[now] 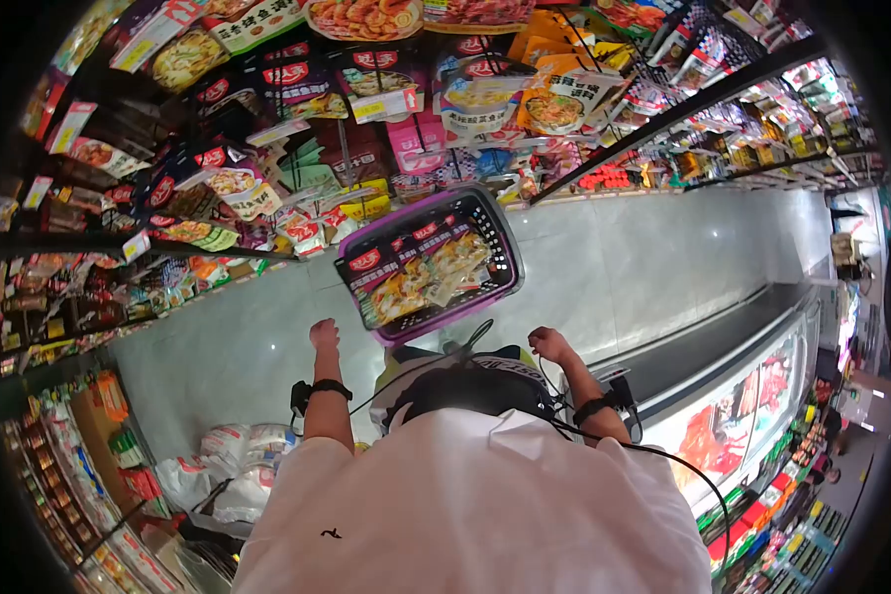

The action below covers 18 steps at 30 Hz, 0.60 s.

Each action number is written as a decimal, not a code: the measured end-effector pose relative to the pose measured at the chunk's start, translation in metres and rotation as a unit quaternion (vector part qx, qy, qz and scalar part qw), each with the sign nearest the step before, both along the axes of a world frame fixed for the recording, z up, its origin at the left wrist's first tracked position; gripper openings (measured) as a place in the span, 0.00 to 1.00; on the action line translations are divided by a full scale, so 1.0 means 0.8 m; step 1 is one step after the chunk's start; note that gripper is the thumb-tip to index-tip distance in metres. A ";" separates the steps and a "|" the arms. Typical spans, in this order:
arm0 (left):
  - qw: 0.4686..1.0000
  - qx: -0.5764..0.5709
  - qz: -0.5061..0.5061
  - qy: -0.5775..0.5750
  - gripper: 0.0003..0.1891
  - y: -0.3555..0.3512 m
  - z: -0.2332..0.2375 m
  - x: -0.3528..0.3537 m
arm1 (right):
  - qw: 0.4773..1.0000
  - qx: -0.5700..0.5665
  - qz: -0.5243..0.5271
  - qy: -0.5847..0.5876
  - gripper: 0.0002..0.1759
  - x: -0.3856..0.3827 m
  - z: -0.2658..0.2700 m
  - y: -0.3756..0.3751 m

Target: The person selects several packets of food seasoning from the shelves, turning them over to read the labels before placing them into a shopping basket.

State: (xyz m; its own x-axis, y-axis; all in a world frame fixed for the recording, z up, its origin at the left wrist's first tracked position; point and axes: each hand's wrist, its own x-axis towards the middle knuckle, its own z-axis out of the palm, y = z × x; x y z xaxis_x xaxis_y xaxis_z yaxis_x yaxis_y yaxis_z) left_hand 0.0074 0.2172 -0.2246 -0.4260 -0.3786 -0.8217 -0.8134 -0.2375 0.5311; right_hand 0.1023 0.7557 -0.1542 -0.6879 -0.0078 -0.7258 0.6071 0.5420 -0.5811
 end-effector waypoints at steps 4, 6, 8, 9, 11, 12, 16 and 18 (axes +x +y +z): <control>0.998 0.021 -0.041 0.045 0.17 0.015 0.041 0.049 | 0.999 -0.002 -0.009 -0.038 0.17 0.000 -0.019 0.013; 0.991 0.053 -0.117 0.047 0.17 0.029 0.060 0.082 | 0.998 0.000 0.029 -0.062 0.18 -0.008 -0.027 0.015; 0.985 0.080 -0.153 0.020 0.17 0.036 0.058 0.121 | 0.996 -0.010 0.047 -0.075 0.18 -0.017 -0.032 0.011; 0.983 0.099 -0.153 0.002 0.17 0.036 0.047 0.145 | 0.995 -0.012 0.066 -0.070 0.17 -0.022 -0.036 0.007; 0.985 0.140 -0.095 0.009 0.12 0.045 0.049 0.190 | 0.993 -0.016 0.105 -0.052 0.17 -0.041 -0.045 -0.003; 0.960 0.042 -0.269 0.068 0.12 0.025 0.003 0.228 | 0.992 -0.019 0.118 -0.030 0.16 -0.052 -0.043 -0.012; 0.952 -0.076 -0.297 -0.001 0.13 0.044 0.052 0.265 | 0.989 -0.074 0.130 -0.021 0.15 -0.092 -0.080 -0.038; 0.985 -0.041 -0.165 -0.035 0.13 0.048 0.088 0.260 | 0.986 -0.055 0.158 -0.018 0.15 -0.115 -0.080 -0.063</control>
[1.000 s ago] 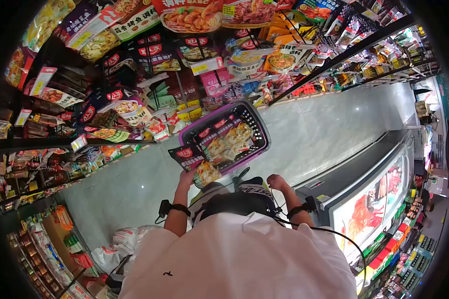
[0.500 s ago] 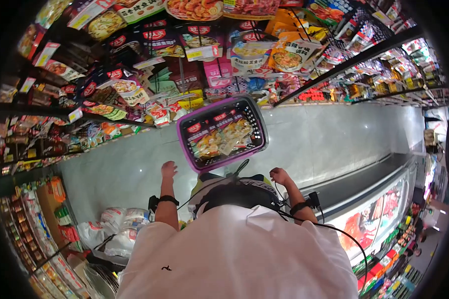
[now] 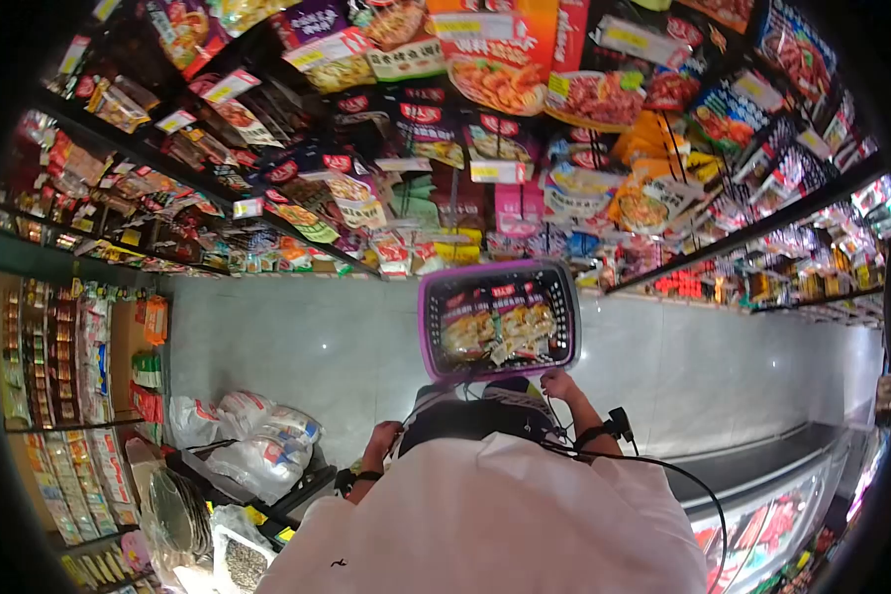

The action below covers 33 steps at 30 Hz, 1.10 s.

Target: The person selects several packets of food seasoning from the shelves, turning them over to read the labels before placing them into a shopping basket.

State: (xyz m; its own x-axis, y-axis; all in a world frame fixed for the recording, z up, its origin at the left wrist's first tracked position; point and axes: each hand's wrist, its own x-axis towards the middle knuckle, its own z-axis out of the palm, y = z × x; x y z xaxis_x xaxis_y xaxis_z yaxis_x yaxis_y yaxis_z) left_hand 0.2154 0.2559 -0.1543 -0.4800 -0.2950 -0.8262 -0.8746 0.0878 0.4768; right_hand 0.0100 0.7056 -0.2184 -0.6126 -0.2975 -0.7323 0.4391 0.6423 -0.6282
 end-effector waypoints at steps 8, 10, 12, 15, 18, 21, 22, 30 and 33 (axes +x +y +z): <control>0.994 0.078 0.078 0.012 0.17 -0.044 0.007 -0.022 | 0.988 -0.041 0.082 0.121 0.14 -0.073 0.037 -0.097; 0.992 0.094 0.069 0.040 0.17 -0.065 -0.022 -0.023 | 0.984 -0.123 0.031 0.126 0.16 -0.088 0.084 -0.139; 0.992 0.104 0.067 0.022 0.16 -0.078 -0.012 -0.045 | 0.974 -0.173 -0.010 0.147 0.18 -0.113 0.149 -0.186; 0.988 0.126 0.087 -0.004 0.16 -0.102 -0.011 -0.076 | 0.959 -0.194 -0.039 0.204 0.21 -0.155 0.264 -0.252; 0.989 0.128 0.076 0.005 0.17 -0.131 -0.016 -0.098 | 0.933 -0.214 -0.037 0.285 0.22 -0.210 0.374 -0.297; 0.991 0.120 0.057 0.025 0.15 -0.156 -0.016 -0.120 | 0.877 -0.227 -0.046 0.420 0.15 -0.281 0.394 -0.331; 0.989 0.130 0.059 0.034 0.15 -0.169 -0.029 -0.122 | 0.870 -0.227 -0.041 0.435 0.12 -0.297 0.433 -0.343; 0.992 0.061 -0.075 0.086 0.16 -0.241 -0.107 -0.095 | 0.848 -0.330 -0.106 0.401 0.20 -0.490 0.411 -0.405; 0.977 0.148 0.150 0.014 0.15 -0.241 -0.062 -0.069 | 0.891 -0.316 -0.193 0.263 0.27 -0.532 0.401 -0.421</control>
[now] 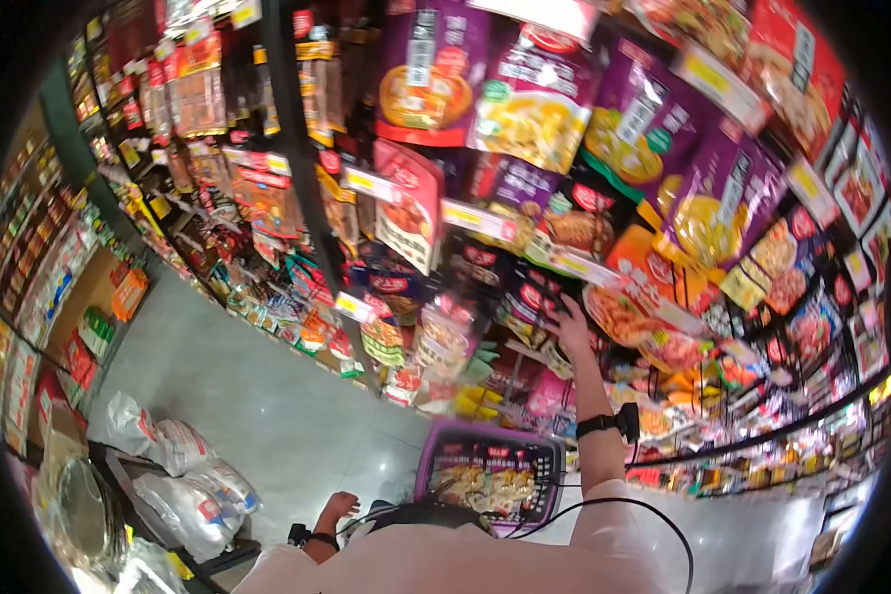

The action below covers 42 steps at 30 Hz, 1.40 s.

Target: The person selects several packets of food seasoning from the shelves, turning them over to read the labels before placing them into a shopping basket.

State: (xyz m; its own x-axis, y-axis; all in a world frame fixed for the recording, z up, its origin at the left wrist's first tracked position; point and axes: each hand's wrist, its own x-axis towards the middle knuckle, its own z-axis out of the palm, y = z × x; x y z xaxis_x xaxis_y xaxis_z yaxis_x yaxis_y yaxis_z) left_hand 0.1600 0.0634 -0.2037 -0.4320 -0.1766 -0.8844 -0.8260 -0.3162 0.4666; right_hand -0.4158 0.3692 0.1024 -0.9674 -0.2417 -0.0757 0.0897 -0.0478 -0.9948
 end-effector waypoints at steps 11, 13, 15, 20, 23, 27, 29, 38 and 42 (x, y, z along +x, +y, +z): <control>0.901 -0.252 -0.322 0.147 0.07 -0.056 -0.070 0.083 | 0.914 0.353 -0.100 0.170 0.14 -0.036 -0.052 -0.004; 0.887 -0.240 -0.363 0.156 0.07 -0.065 -0.097 0.074 | 0.920 0.340 -0.090 0.173 0.13 -0.020 -0.039 -0.016; 0.839 -0.255 -0.433 0.209 0.08 -0.076 -0.095 0.049 | 0.934 0.310 -0.056 0.172 0.12 -0.022 -0.050 -0.008; 0.995 0.080 0.031 0.056 0.11 -0.085 -0.053 -0.015 | 0.969 0.217 0.047 0.104 0.10 0.014 -0.030 0.021; 0.986 0.143 0.021 0.087 0.11 -0.103 -0.075 -0.033 | 0.980 0.156 0.097 0.078 0.11 0.038 -0.017 0.046; 0.990 0.105 -0.033 0.087 0.10 -0.108 -0.048 -0.060 | 0.916 0.352 0.126 0.149 0.14 0.070 0.017 0.053; 0.995 0.074 -0.044 0.050 0.10 -0.102 -0.043 -0.066 | 0.913 0.368 0.143 0.101 0.13 0.086 0.040 0.047; 0.989 0.138 -0.045 0.032 0.11 -0.089 -0.068 -0.057 | 0.903 0.363 0.230 0.016 0.11 0.092 0.016 0.061; 0.989 0.136 -0.047 0.037 0.09 -0.078 -0.075 -0.038 | 0.917 0.333 0.220 -0.015 0.10 0.108 0.000 0.053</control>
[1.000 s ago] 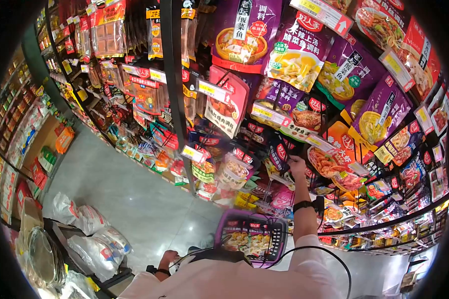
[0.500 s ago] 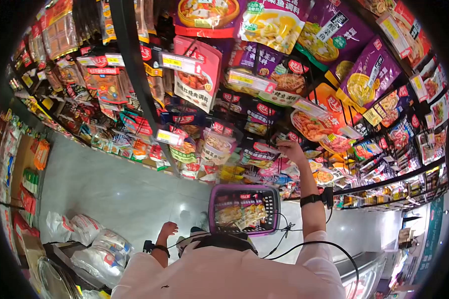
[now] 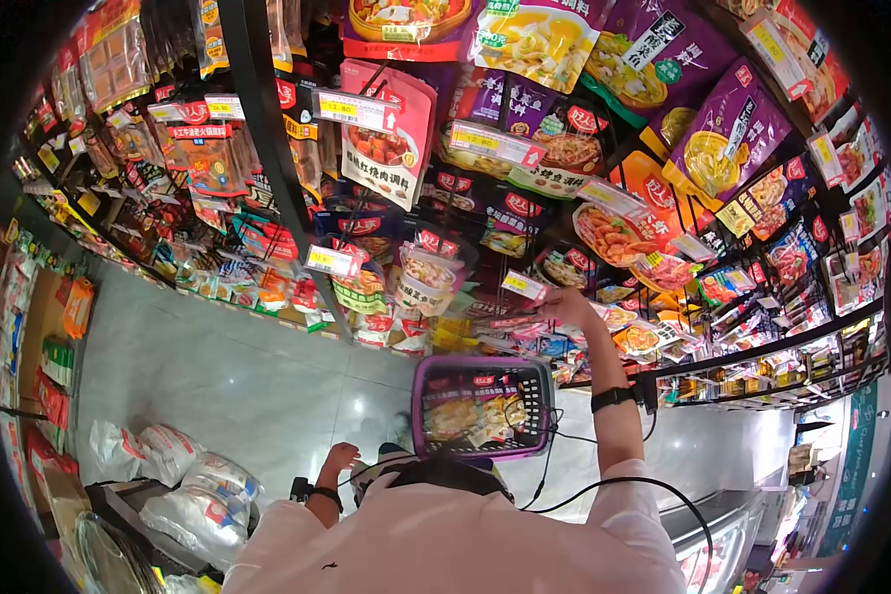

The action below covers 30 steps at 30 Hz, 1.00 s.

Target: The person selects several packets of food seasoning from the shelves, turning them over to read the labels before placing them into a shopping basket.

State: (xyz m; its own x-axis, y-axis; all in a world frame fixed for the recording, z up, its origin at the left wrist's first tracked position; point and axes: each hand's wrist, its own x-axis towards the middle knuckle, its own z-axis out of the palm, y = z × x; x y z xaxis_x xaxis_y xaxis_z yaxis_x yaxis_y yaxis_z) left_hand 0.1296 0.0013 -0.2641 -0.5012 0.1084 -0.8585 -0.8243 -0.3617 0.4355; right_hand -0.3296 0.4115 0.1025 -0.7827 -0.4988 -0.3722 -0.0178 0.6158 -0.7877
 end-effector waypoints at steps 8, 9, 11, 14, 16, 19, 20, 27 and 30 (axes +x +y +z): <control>0.997 -0.054 -0.048 -0.022 0.09 0.013 -0.005 0.013 | 0.964 -0.218 -0.132 -0.079 0.17 0.053 -0.051 -0.007; 0.996 -0.060 -0.063 -0.019 0.09 0.015 -0.004 0.009 | 0.970 -0.210 -0.118 -0.032 0.17 0.066 -0.051 -0.010; 0.995 -0.075 -0.055 0.039 0.10 0.024 0.007 -0.010 | 0.980 -0.145 -0.135 0.027 0.16 0.096 -0.035 -0.018; 0.975 -0.144 -0.113 0.124 0.14 0.050 0.049 -0.060 | 0.967 -0.204 -0.153 0.012 0.15 0.129 -0.021 -0.018; 0.923 -0.247 -0.187 0.229 0.35 0.070 0.086 -0.103 | 0.973 -0.167 -0.139 0.075 0.12 0.155 -0.005 -0.019; 0.877 -0.263 -0.133 0.380 0.56 0.120 0.192 -0.171 | 0.969 -0.176 -0.133 0.113 0.10 0.195 0.011 -0.025; 0.845 -0.286 -0.146 0.428 0.55 0.133 0.223 -0.192 | 0.973 -0.156 -0.129 0.108 0.10 0.207 0.029 -0.027; 0.885 0.065 -0.238 0.395 0.28 0.221 0.350 -0.244 | 0.947 -0.267 -0.167 0.066 0.10 0.252 0.053 -0.004; 0.893 0.008 -0.235 0.384 0.17 0.258 0.328 -0.225 | 0.929 -0.269 -0.240 0.077 0.12 0.252 0.000 0.051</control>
